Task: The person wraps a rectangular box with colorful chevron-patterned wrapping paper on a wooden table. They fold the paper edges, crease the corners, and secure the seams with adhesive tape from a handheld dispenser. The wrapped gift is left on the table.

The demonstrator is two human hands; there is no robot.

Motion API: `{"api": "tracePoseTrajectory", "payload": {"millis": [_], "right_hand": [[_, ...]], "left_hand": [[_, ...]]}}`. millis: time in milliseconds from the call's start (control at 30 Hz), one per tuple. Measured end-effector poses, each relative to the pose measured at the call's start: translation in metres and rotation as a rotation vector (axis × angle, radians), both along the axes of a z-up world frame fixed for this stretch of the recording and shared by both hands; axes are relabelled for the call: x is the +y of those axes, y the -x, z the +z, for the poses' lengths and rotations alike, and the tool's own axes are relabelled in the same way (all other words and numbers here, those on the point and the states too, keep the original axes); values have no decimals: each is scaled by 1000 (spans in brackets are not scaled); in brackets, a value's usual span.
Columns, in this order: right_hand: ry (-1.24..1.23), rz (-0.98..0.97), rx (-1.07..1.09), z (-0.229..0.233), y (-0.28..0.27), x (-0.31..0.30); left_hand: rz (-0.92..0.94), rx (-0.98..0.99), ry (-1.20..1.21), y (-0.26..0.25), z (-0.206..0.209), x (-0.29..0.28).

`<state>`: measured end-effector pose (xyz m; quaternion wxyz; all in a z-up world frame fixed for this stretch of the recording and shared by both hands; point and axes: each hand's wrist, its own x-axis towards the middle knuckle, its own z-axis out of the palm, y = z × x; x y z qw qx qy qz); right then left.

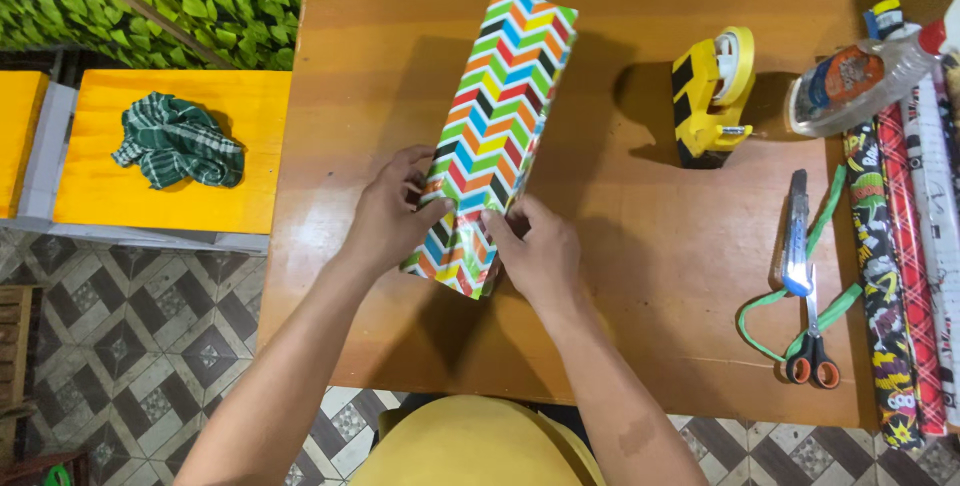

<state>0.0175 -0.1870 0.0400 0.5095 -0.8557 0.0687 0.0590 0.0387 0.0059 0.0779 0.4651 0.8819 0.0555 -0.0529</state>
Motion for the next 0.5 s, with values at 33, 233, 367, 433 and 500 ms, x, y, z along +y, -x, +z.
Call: {"api": "tracePoseTrajectory", "payload": {"millis": [33, 233, 367, 433, 500], "right_hand": [[16, 11, -59, 0, 0, -2], [-263, -99, 17, -3, 5, -13], [-372, -107, -79, -4, 6, -9], [-461, -64, -121, 0, 5, -4], [-353, -1, -148, 5, 6, 0]], "left_hand": [[22, 17, 18, 4, -2, -4], [-107, -195, -98, 17, -8, 0], [-128, -211, 17, 15, -22, 3], [-66, -94, 174, 16, -37, 5], [-6, -121, 242, 21, -56, 10]]}}
